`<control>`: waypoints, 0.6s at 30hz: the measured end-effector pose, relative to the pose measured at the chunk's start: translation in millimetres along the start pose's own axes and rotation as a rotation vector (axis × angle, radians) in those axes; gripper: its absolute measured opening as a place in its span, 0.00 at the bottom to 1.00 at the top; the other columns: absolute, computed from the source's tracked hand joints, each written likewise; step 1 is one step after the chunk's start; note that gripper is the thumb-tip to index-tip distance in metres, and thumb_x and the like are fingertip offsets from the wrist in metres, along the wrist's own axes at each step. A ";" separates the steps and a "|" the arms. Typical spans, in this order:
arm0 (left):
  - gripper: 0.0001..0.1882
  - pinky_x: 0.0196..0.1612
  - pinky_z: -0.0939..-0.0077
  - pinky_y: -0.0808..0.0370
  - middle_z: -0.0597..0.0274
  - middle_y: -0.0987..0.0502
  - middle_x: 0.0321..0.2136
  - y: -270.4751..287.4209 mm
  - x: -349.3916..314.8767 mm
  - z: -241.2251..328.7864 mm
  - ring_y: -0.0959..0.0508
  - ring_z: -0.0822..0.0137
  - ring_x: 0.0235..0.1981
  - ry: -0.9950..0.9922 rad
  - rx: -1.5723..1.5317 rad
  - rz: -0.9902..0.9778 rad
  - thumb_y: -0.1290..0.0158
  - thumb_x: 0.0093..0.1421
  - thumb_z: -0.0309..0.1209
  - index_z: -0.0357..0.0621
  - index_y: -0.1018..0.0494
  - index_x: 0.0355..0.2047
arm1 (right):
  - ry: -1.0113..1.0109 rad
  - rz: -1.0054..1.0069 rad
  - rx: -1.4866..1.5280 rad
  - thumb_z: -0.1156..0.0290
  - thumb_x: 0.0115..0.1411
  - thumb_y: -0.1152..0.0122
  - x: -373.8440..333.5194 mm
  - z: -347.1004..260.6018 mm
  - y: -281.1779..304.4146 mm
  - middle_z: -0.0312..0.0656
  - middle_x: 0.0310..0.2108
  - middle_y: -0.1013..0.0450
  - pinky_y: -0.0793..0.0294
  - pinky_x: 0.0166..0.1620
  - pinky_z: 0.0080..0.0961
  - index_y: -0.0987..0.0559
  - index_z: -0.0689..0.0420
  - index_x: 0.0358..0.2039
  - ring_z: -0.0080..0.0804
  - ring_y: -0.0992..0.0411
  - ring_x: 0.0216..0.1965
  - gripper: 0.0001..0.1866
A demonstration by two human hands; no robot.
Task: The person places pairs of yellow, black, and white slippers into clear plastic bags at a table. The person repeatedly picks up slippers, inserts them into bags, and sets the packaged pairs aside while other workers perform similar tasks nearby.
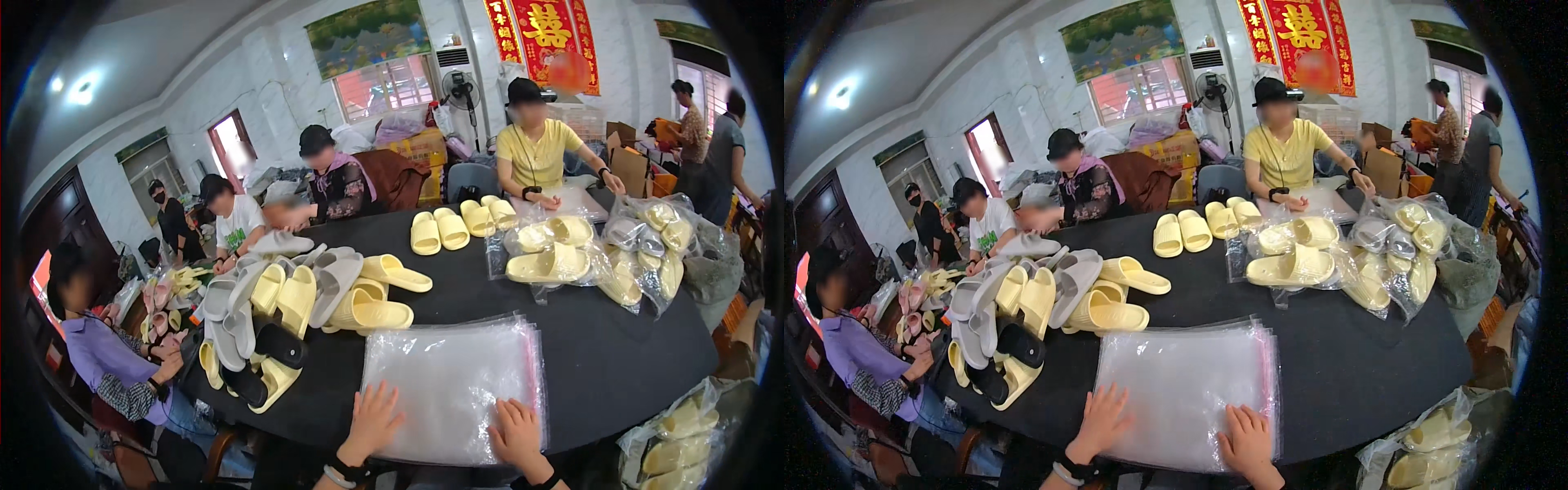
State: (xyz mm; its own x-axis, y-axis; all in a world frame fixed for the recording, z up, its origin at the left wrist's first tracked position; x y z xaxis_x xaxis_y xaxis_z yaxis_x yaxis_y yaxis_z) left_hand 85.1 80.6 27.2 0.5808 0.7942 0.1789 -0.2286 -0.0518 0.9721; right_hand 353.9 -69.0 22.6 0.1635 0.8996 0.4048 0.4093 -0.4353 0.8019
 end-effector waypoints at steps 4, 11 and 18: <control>0.35 0.67 0.33 0.57 0.48 0.44 0.68 -18.3 -7.9 0.7 0.48 0.42 0.70 0.083 -0.014 0.012 0.56 0.65 0.57 0.54 0.38 0.66 | -0.013 -0.009 -0.003 0.59 0.58 0.41 -2.2 -1.7 2.5 0.43 0.56 0.29 0.41 0.61 0.46 0.29 0.57 0.59 0.43 0.36 0.61 0.29; 0.35 0.67 0.31 0.58 0.46 0.43 0.68 -33.8 -6.2 -3.1 0.47 0.41 0.69 0.082 0.043 0.011 0.54 0.63 0.57 0.53 0.37 0.66 | 0.049 -0.037 -0.118 0.54 0.61 0.43 -4.9 -2.3 7.5 0.41 0.59 0.31 0.39 0.61 0.47 0.28 0.53 0.59 0.40 0.36 0.61 0.28; 0.36 0.68 0.35 0.57 0.46 0.44 0.68 -36.4 -2.2 1.7 0.49 0.40 0.70 0.081 0.067 -0.024 0.53 0.64 0.54 0.51 0.39 0.67 | -0.067 -0.271 -0.394 0.41 0.63 0.51 -18.7 69.0 46.5 0.39 0.66 0.37 0.44 0.66 0.54 0.32 0.46 0.64 0.39 0.41 0.67 0.34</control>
State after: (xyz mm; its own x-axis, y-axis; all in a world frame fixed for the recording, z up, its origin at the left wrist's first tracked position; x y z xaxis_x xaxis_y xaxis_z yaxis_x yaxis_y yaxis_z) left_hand 93.4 79.7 -8.4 0.5200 0.8417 0.1456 -0.1611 -0.0707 0.9844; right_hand 431.8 -103.6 22.0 0.1609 0.9771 0.1390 0.0763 -0.1528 0.9853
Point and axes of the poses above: each hand's wrist, its own x-axis towards the middle knuckle, its own y-axis out of the back of the hand, z = x × y, the point moved 7 cm from there along x, towards the middle knuckle
